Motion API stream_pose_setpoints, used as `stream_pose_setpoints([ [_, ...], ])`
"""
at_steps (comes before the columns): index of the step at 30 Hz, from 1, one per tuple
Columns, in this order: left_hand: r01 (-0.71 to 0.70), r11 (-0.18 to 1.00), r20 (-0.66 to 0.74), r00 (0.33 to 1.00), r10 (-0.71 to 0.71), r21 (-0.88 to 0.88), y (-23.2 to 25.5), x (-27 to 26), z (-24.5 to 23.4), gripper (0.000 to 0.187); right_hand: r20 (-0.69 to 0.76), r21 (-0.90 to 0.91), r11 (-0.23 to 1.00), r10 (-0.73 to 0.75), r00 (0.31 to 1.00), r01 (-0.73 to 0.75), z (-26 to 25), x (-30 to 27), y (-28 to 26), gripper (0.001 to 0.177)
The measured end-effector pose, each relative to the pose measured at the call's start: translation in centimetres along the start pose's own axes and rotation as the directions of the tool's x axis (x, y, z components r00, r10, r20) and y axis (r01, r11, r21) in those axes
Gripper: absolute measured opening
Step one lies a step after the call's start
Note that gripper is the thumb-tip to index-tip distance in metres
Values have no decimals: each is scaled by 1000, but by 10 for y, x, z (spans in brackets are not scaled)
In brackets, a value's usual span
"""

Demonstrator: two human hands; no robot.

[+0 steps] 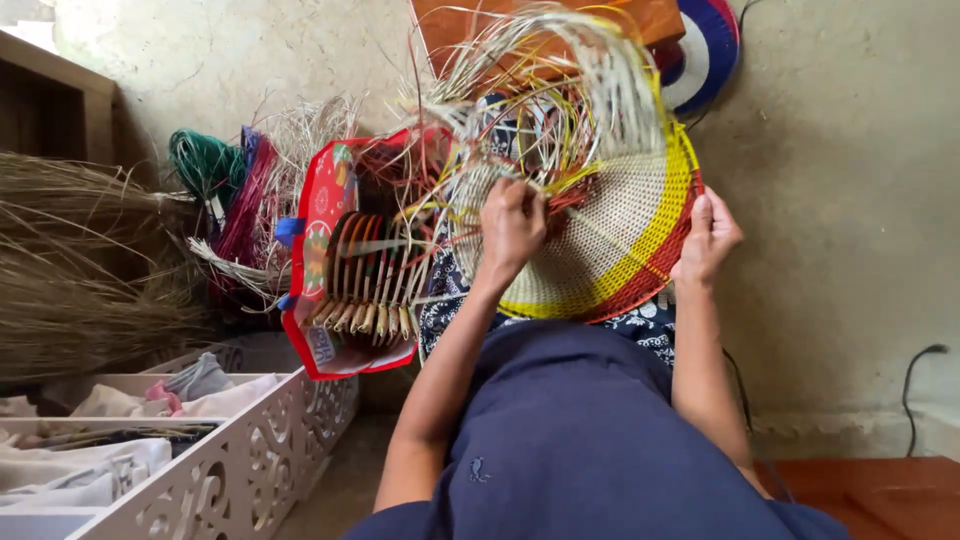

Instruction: The person is weaving colorful strands into a circular frame to create a hand fan.

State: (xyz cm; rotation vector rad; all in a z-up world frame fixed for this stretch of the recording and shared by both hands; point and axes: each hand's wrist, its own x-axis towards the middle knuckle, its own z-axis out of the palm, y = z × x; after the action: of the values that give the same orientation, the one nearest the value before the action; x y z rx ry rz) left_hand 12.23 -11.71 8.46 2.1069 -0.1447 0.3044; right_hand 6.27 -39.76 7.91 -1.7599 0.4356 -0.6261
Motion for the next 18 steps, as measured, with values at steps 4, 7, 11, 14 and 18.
stream_pose_setpoints([
  [4, -77, 997, 82, 993, 79, -27, 6, 3, -11, 14, -46, 60, 992, 115, 992, -112, -6, -11, -1, 23],
  [7, -281, 957, 127, 954, 271, 66, 1, 18, -24, 14, 49, -51, 989, 142, 989, -139, -7, -3, 8, 22],
  [11, -501, 839, 152, 831, 535, -212, 41, 47, -52, 6, 188, -214, 970, 153, 970, -111, -13, 6, 18, 22],
  [14, -25, 732, 351, 866, 356, -681, 25, 44, -23, 7, 219, -241, 967, 131, 967, -76, -11, 7, 4, 21],
  [18, 316, 570, 506, 836, 211, -759, 0, 43, -3, 9, 231, -261, 960, 163, 959, -100, -15, 11, -3, 20],
])
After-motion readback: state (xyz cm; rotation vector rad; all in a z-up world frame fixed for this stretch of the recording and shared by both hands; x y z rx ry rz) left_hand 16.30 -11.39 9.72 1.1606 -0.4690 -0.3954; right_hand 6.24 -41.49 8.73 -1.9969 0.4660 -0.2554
